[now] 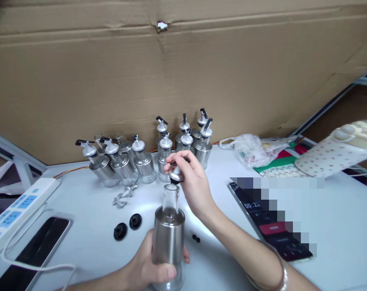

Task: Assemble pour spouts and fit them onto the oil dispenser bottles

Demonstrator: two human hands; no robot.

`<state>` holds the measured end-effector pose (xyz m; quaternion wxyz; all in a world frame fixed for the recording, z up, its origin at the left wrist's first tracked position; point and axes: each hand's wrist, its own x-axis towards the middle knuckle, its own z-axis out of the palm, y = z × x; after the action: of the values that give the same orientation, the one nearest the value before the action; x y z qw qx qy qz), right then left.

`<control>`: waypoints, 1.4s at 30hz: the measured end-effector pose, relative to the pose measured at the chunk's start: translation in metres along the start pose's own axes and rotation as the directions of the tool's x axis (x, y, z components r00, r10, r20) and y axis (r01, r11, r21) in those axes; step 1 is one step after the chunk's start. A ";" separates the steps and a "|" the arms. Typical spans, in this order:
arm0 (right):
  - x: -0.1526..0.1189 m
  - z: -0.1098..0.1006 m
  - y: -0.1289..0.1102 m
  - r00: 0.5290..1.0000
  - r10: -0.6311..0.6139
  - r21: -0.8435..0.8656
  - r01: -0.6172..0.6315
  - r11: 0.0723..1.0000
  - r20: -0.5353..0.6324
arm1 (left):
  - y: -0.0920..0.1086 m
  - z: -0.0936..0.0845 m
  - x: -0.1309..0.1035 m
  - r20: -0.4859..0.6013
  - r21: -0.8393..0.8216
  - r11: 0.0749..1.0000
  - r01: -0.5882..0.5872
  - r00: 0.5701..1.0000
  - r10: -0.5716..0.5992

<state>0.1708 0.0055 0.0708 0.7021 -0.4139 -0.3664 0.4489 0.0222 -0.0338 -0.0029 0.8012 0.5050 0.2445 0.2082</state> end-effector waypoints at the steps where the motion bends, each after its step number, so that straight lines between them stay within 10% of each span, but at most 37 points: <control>1: 0.000 0.004 0.000 1.000 -0.006 0.045 0.005 0.999 0.013 | 0.000 0.001 0.000 -0.004 -0.013 1.000 0.007 1.000 -0.007; 9: 0.000 0.012 0.012 0.987 -0.042 0.143 0.020 0.990 0.154 | -0.007 0.000 0.003 -0.034 -0.099 0.995 0.016 0.999 -0.020; 23: 0.000 0.013 0.020 0.993 -0.099 0.107 0.105 0.989 -0.057 | -0.005 -0.002 0.001 0.009 -0.138 0.988 0.075 0.997 -0.074; 35: -0.010 0.004 0.032 0.999 0.040 -0.040 -0.038 0.998 0.032 | -0.008 -0.003 -0.004 0.005 -0.149 0.988 0.043 0.999 -0.042; 42: -0.012 -0.013 0.026 0.993 -0.082 -0.104 0.090 0.990 0.086 | 0.000 -0.002 -0.004 0.031 -0.156 0.987 0.030 0.999 -0.026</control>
<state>0.1699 -0.0025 0.0408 0.6821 -0.4163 -0.4357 0.4142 0.0180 -0.0344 -0.0028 0.8447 0.4399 0.2228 0.2082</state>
